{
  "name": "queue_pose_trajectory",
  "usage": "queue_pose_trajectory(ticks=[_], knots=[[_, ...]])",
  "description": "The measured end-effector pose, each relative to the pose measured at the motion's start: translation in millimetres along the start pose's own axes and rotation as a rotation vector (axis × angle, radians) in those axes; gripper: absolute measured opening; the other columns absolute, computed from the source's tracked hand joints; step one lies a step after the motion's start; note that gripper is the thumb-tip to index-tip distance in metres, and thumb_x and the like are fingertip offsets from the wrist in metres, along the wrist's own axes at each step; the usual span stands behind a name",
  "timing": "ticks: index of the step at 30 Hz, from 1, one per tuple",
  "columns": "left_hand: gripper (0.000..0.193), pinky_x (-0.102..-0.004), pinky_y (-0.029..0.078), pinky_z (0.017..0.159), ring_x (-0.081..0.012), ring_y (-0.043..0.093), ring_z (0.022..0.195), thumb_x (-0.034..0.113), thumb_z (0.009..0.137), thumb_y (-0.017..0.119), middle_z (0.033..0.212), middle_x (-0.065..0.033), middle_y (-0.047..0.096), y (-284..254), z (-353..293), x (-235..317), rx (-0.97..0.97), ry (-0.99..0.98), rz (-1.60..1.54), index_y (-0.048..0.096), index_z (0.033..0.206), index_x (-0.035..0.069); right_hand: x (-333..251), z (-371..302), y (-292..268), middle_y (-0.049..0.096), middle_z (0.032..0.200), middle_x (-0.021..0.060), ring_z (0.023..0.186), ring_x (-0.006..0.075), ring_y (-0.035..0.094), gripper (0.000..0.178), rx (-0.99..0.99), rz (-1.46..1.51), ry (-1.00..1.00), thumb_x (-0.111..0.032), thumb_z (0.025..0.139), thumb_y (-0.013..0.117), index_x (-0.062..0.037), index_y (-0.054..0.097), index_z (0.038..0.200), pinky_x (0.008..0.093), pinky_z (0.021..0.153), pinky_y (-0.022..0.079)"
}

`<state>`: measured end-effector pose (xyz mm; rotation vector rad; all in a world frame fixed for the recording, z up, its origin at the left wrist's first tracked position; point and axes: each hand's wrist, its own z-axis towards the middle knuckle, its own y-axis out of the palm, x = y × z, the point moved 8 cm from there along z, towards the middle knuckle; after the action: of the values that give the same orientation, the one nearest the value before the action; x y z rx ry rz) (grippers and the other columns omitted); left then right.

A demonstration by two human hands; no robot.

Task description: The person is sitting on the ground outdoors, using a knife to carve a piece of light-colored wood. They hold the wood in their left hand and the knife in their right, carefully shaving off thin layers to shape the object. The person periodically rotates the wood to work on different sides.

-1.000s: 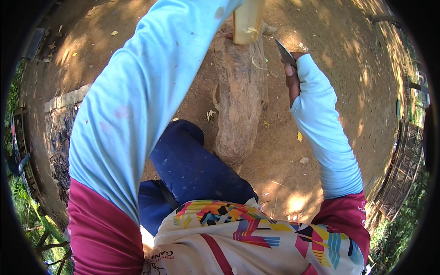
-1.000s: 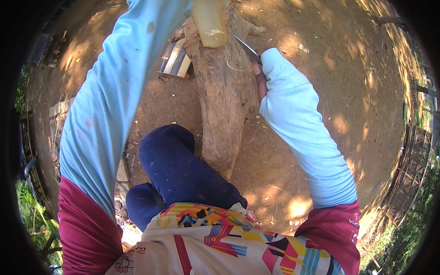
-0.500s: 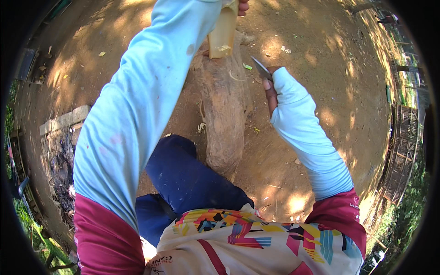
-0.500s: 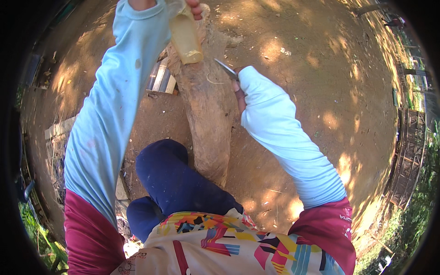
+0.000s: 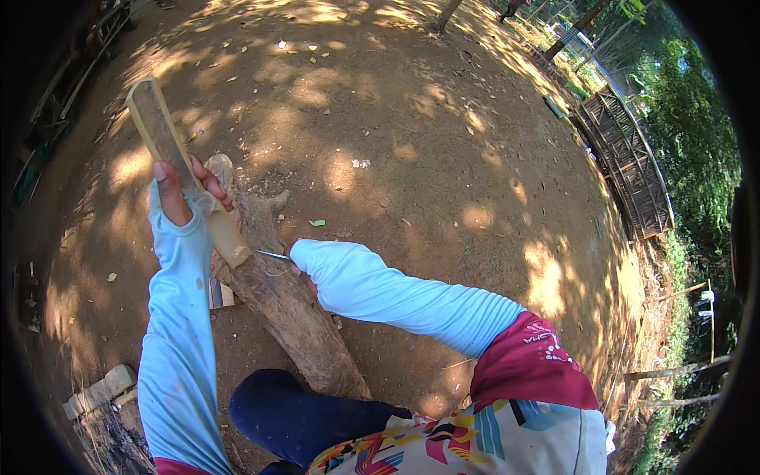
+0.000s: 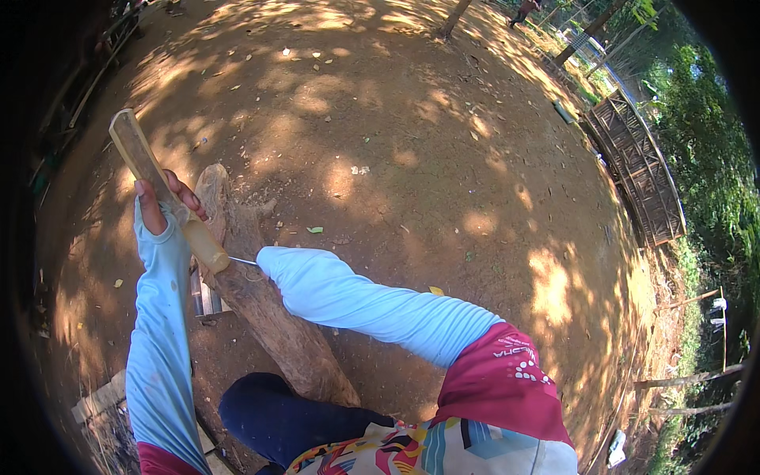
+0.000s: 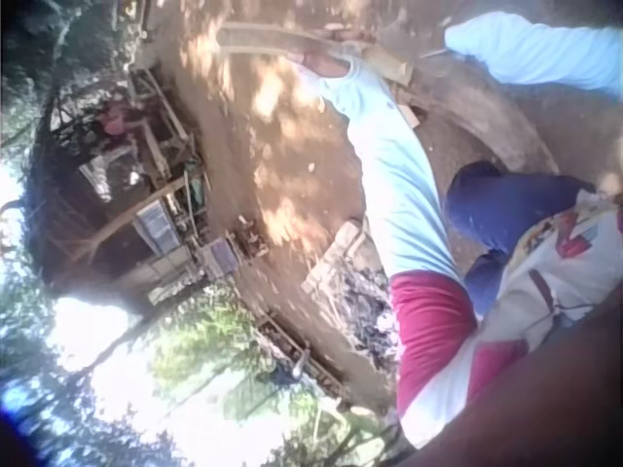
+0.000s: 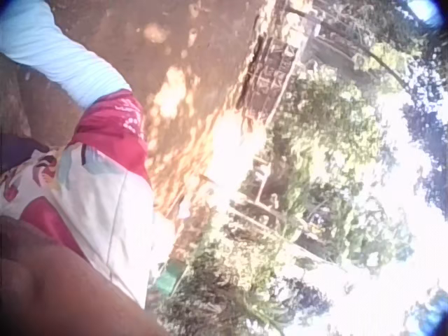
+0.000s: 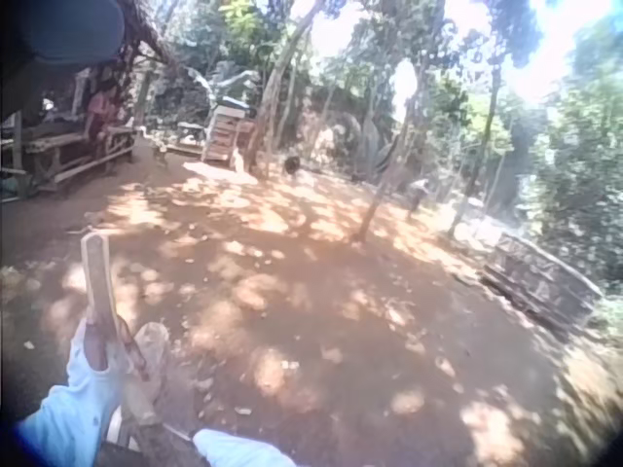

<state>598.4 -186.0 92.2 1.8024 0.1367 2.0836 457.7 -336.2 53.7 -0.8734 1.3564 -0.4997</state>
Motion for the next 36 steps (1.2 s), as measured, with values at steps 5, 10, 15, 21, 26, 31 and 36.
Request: queue_pose_trajectory(ticks=[5, 10, 15, 21, 26, 31, 36], knots=[[0.063, -0.0317, 0.049, 0.055, -0.0179, 0.056, 0.058, 0.072, 0.091, 0.043, 0.066, -0.0058, 0.053, -13, 3, 0, 0.064, 0.025, -0.013, 0.048, 0.092, 0.01, -4, -1, -2, 0.058, 0.074, 0.01, 0.065, 0.0235, 0.056, 0.011, -0.028, 0.055, 0.036, -0.011, 0.089, 0.055, -0.0106, 0.057, 0.1, 0.0362, 0.061, 0.046], [0.064, -0.0324, 0.05, 0.055, -0.0177, 0.056, 0.058, 0.072, 0.09, 0.044, 0.068, -0.0058, 0.054, -11, 6, -3, 0.035, 0.017, -0.048, 0.049, 0.094, 0.008, -18, 17, -17, 0.061, 0.081, 0.0133, 0.073, 0.0283, 0.06, 0.012, -0.146, -0.014, 0.126, -0.01, 0.091, 0.051, -0.0067, 0.057, 0.101, 0.0389, 0.067, 0.047], [0.062, -0.0299, 0.049, 0.053, -0.0165, 0.057, 0.055, 0.068, 0.09, 0.051, 0.064, -0.007, 0.056, -5, 1, 0, 0.058, 0.044, -0.063, 0.053, 0.092, 0.006, -36, 29, -19, 0.059, 0.072, 0.0129, 0.064, 0.0277, 0.057, 0.005, 0.159, -0.197, -0.068, -0.007, 0.09, 0.055, -0.0075, 0.056, 0.095, 0.0407, 0.061, 0.045], [0.062, -0.0331, 0.053, 0.058, -0.0188, 0.061, 0.06, 0.068, 0.092, 0.047, 0.067, -0.0079, 0.058, -19, 11, -8, -0.007, 0.078, -0.022, 0.052, 0.094, 0.006, -33, 44, -3, 0.061, 0.079, 0.0171, 0.075, 0.036, 0.062, 0.01, 0.005, -0.394, 0.023, -0.006, 0.086, 0.054, -0.0066, 0.055, 0.096, 0.0447, 0.067, 0.047], [0.062, -0.0329, 0.052, 0.058, -0.0188, 0.06, 0.06, 0.068, 0.092, 0.048, 0.067, -0.008, 0.058, -17, 12, -6, 0.004, 0.078, 0.004, 0.052, 0.094, 0.006, -40, 63, -7, 0.062, 0.083, 0.0185, 0.079, 0.0388, 0.061, 0.013, -0.132, -0.503, 0.122, -0.005, 0.085, 0.053, -0.0055, 0.055, 0.098, 0.0461, 0.071, 0.048], [0.062, -0.0326, 0.052, 0.058, -0.0188, 0.06, 0.06, 0.068, 0.092, 0.048, 0.067, -0.008, 0.058, -17, 11, -3, 0.02, 0.081, 0.015, 0.052, 0.094, 0.006, -43, 76, -7, 0.064, 0.089, 0.0184, 0.079, 0.0358, 0.062, 0.016, -0.169, -0.579, 0.125, -0.007, 0.087, 0.05, -0.006, 0.055, 0.102, 0.0446, 0.073, 0.049], [0.062, -0.0324, 0.052, 0.058, -0.0188, 0.06, 0.06, 0.067, 0.092, 0.048, 0.067, -0.008, 0.058, 1, 12, -5, -0.007, 0.071, 0.019, 0.052, 0.094, 0.005, -6, 67, 9, 0.06, 0.078, 0.015, 0.068, 0.0316, 0.056, 0.008, -0.182, -0.528, 0.28, -0.009, 0.086, 0.056, -0.0078, 0.055, 0.094, 0.0413, 0.064, 0.046]])
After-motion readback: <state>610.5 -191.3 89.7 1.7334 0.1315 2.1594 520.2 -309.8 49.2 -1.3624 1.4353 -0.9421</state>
